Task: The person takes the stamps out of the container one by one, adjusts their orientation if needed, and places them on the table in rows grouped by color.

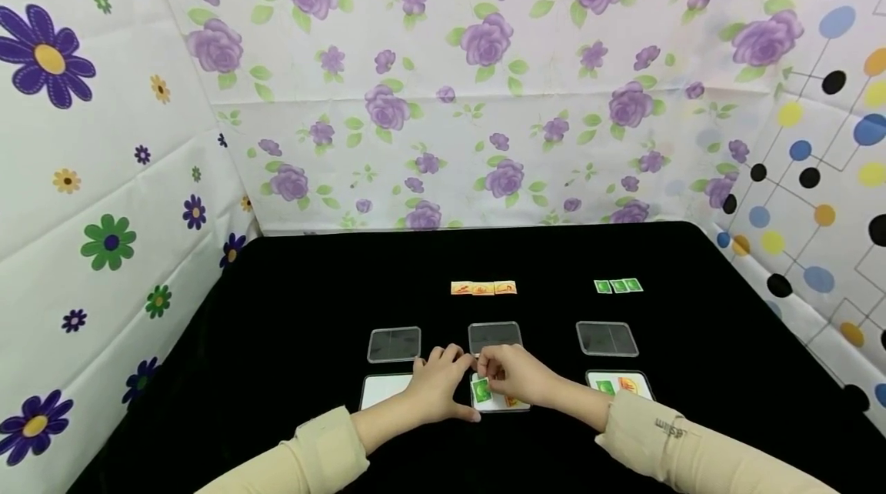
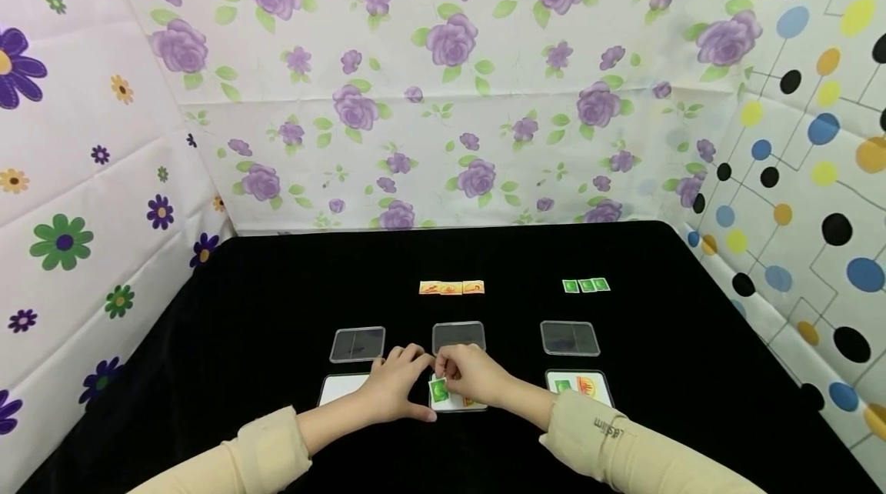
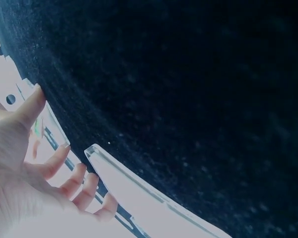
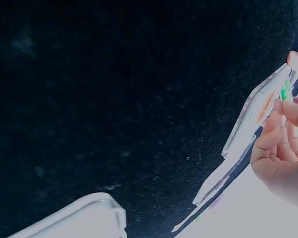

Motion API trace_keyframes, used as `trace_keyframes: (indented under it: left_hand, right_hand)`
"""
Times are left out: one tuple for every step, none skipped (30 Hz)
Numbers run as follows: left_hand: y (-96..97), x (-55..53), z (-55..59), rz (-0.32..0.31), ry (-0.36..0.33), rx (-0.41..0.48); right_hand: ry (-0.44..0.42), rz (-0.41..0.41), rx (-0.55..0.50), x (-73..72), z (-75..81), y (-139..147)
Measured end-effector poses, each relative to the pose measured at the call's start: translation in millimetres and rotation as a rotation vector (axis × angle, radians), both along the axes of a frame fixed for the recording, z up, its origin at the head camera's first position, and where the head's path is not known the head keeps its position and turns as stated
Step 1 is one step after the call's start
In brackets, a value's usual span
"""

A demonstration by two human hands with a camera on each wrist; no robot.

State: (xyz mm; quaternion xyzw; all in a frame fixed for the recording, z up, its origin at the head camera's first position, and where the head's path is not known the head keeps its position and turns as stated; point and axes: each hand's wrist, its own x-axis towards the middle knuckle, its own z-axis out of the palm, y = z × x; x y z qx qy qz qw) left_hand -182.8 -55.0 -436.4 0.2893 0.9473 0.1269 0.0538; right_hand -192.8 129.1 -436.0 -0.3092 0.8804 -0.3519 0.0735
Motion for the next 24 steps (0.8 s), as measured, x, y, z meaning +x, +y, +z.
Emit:
trace_keyframes:
  left_hand:
    - [-0.1, -0.4, 0.2, -0.002, 0.004, -0.001]
    - [-0.2, -0.8, 0.2, -0.006, 0.007, -0.001]
    - [-0.5, -0.9, 0.7, -0.008, 0.011, -0.001]
    - [-0.8, -1.1, 1.1, -0.012, 0.017, -0.002]
    - [-1.0, -1.3, 1.8, -0.014, 0.021, -0.002]
    - [-1.3, -1.4, 2.3, -0.016, 0.028, -0.003]
    - [-1.7, -1.4, 2.3, -0.018, 0.031, -0.001]
    - [-1.9, -1.3, 2.3, -0.018, 0.036, 0.001]
    - [-2.2, -1.2, 2.2, -0.017, 0.038, 0.0]
    - [-2.2, -1.2, 1.8, -0.017, 0.039, 0.001]
    - [-2.1, -1.1, 2.0, -0.016, 0.038, 0.002]
    - [-2.0, -1.3, 1.4, -0.016, 0.035, 0.003]
    - [-1.7, -1.3, 1.1, -0.013, 0.029, 0.004]
    - [-1.5, -1.3, 0.7, -0.012, 0.027, 0.002]
    - [-1.2, -1.2, 0.3, -0.009, 0.021, 0.001]
    - [-0.9, -1.1, 0.1, -0.008, 0.019, 0.001]
    - [-0.6, -0.8, 0.1, -0.007, 0.017, 0.001]
    - [-0.4, -0.7, -0.4, -0.007, 0.017, 0.0]
    - [-0.3, -0.3, -0.5, -0.006, 0.016, 0.001]
    - [-0.3, 0.2, -0.8, -0.006, 0.016, 0.001]
    - [-0.4, 0.7, -1.0, -0.006, 0.014, 0.002]
    - [-0.6, 1.3, -1.4, -0.005, 0.013, 0.002]
    - [-0.8, 1.9, -1.7, -0.004, 0.01, 0.001]
    - [-1.1, 2.5, -2.0, -0.003, 0.008, -0.001]
  right_hand:
    - [-0.008, 0.005, -0.007, 0.3, 0.3, 1]
    - [-0.016, 0.009, -0.012, 0.5, 0.6, 1]
    - [-0.025, 0.011, -0.016, 1.1, 1.2, 2]
    - [-0.032, 0.012, -0.02, 1.6, 1.9, 2]
    - [-0.039, 0.014, -0.025, 2.0, 2.6, 2]
    - [-0.046, 0.014, -0.03, 2.3, 3.3, 2]
    - [-0.047, 0.015, -0.031, 2.6, 3.9, 3]
    - [-0.049, 0.017, -0.032, 2.9, 4.4, 3]
    - [-0.048, 0.019, -0.034, 3.1, 4.8, 3]
    - [-0.046, 0.021, -0.034, 3.3, 5.1, 4]
    - [-0.044, 0.023, -0.033, 3.4, 5.4, 4]
    - [-0.039, 0.026, -0.032, 3.7, 5.6, 5]
    - [-0.031, 0.029, -0.03, 4.0, 5.8, 5]
    - [-0.027, 0.034, -0.032, 4.3, 6.0, 6]
    - [-0.019, 0.037, -0.031, 4.5, 6.0, 7]
    - [-0.012, 0.039, -0.033, 4.6, 6.0, 7]
    - [-0.008, 0.042, -0.036, 4.7, 6.0, 8]
    - [-0.007, 0.041, -0.04, 5.0, 6.2, 9]
    - [-0.005, 0.037, -0.042, 5.1, 6.2, 9]
    - [-0.008, 0.033, -0.044, 5.1, 6.2, 10]
    - [-0.009, 0.026, -0.044, 5.1, 5.9, 10]
    - [-0.013, 0.022, -0.047, 5.3, 5.9, 11]
    - [-0.019, 0.018, -0.049, 5.7, 6.1, 11]
    - [-0.024, 0.013, -0.049, 5.9, 6.1, 12]
